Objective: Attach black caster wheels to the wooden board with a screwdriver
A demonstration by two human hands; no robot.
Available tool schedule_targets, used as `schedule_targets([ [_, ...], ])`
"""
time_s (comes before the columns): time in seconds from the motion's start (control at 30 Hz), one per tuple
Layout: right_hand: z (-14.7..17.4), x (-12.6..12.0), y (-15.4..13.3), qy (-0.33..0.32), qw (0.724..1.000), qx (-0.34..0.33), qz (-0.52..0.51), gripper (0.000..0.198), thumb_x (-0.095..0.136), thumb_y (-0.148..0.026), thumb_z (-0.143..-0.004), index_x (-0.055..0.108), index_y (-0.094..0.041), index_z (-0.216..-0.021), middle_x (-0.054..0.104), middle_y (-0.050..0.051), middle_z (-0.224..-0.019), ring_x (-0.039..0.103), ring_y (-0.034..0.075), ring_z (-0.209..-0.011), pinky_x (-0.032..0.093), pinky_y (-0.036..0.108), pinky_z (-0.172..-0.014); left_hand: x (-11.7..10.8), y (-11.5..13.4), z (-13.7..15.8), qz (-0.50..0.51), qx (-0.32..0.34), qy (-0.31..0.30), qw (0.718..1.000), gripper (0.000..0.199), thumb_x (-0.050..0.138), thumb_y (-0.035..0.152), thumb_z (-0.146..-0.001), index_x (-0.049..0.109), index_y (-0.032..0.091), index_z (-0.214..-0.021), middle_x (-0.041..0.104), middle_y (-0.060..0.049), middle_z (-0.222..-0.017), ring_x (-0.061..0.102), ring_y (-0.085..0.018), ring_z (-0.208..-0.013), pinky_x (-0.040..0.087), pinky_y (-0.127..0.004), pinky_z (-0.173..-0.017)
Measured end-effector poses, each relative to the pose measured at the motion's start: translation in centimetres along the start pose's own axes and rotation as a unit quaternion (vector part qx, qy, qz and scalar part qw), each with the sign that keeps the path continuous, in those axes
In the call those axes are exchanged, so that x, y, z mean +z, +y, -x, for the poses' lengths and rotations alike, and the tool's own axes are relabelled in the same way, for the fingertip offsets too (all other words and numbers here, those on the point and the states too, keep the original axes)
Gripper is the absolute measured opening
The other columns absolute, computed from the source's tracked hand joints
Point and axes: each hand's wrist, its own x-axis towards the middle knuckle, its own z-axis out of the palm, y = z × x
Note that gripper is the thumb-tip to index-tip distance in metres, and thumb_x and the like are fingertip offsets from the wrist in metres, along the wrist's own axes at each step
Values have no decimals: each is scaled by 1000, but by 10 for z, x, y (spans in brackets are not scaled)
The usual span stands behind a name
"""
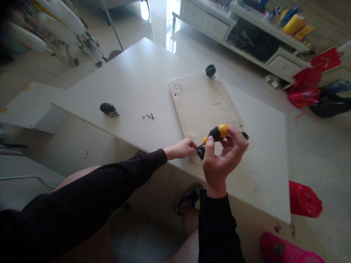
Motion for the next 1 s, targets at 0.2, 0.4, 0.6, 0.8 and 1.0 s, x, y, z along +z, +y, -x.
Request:
schedule_targets([
  [0.2,1,-1,2,6,999,-29,-15,50,73,-24,-81,56,-28,-128,60,5,-125,79,24,-105,70,45,-81,0,1,0,1,-2,-7,1000,28,62,5,-84,85,9,-99,75,-6,-82,63,-18,-76,46,-27,-67],
  [0.4,-1,-2,2,42,998,-36,-23,47,72,-27,-82,57,-30,-127,58,5,-126,77,24,-105,71,49,-84,1,0,2,25,-11,13,1000,26,62,2,-82,78,11,-100,75,-6,-91,64,-17,-81,45,-25,-66],
  [0.6,-8,-4,-3,84,995,-13,-58,46,68,-15,-77,59,-27,-121,58,3,-124,72,17,-103,68,38,-83,0,-3,3,61,-21,40,997,36,58,-1,-82,69,13,-113,67,-1,-85,54,-14,-68,40,-24,-60],
  [0.8,-11,-6,-8,112,991,31,-70,47,66,-13,-75,56,-26,-119,56,2,-122,73,15,-100,68,37,-83,-5,-2,6,70,5,41,997,28,56,-2,-85,71,15,-102,58,5,-69,50,-13,-62,36,-25,-60],
  [1.0,-11,-8,-9,123,989,68,-44,44,68,-21,-78,53,-28,-119,57,3,-123,72,17,-99,70,44,-87,-7,0,8,58,6,44,997,11,64,8,-90,70,16,-86,55,5,-66,49,-12,-61,37,-26,-63],
])
